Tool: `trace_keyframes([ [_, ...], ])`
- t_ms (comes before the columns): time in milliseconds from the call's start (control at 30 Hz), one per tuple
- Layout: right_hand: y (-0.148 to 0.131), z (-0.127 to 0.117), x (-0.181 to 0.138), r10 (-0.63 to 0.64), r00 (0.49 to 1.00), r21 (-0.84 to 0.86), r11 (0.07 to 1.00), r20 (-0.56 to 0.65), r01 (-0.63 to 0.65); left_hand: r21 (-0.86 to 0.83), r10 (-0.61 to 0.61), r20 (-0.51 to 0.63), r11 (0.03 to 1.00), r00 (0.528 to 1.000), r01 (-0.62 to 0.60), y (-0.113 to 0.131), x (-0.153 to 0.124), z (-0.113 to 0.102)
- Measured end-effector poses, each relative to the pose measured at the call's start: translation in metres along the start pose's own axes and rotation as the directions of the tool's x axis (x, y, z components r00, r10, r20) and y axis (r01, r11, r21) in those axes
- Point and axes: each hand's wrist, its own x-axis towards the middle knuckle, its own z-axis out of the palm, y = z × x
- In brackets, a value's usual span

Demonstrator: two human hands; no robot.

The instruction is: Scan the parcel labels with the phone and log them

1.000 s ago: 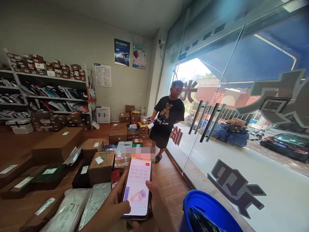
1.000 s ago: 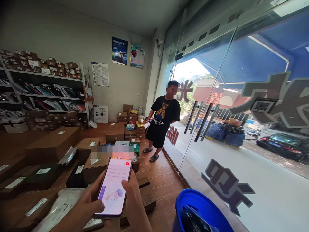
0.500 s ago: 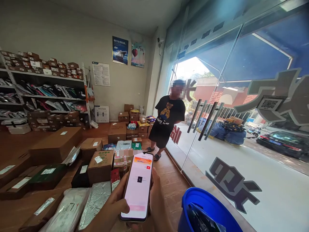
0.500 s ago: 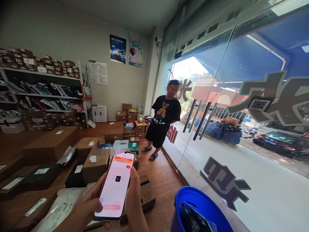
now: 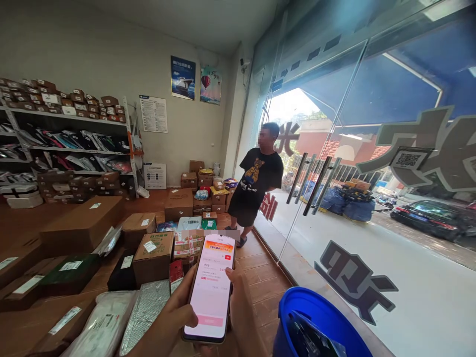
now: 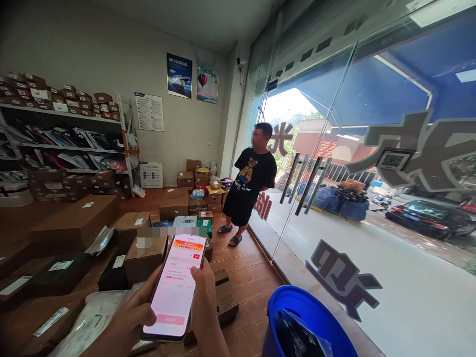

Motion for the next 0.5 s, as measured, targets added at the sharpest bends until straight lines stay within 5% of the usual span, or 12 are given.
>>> trace_keyframes([
  [367,0.014,-0.007,-0.003,0.035,0.998,0.047,0.998,0.048,-0.037,-0.022,0.008,-0.02,1.0,1.0,-0.009,-0.003,-0.002,-0.001],
  [500,0.033,-0.016,0.008,0.068,0.98,-0.029,0.998,0.189,-0.063,0.062,0.105,0.051,0.992,0.993,-0.108,-0.004,-0.002,-0.018],
])
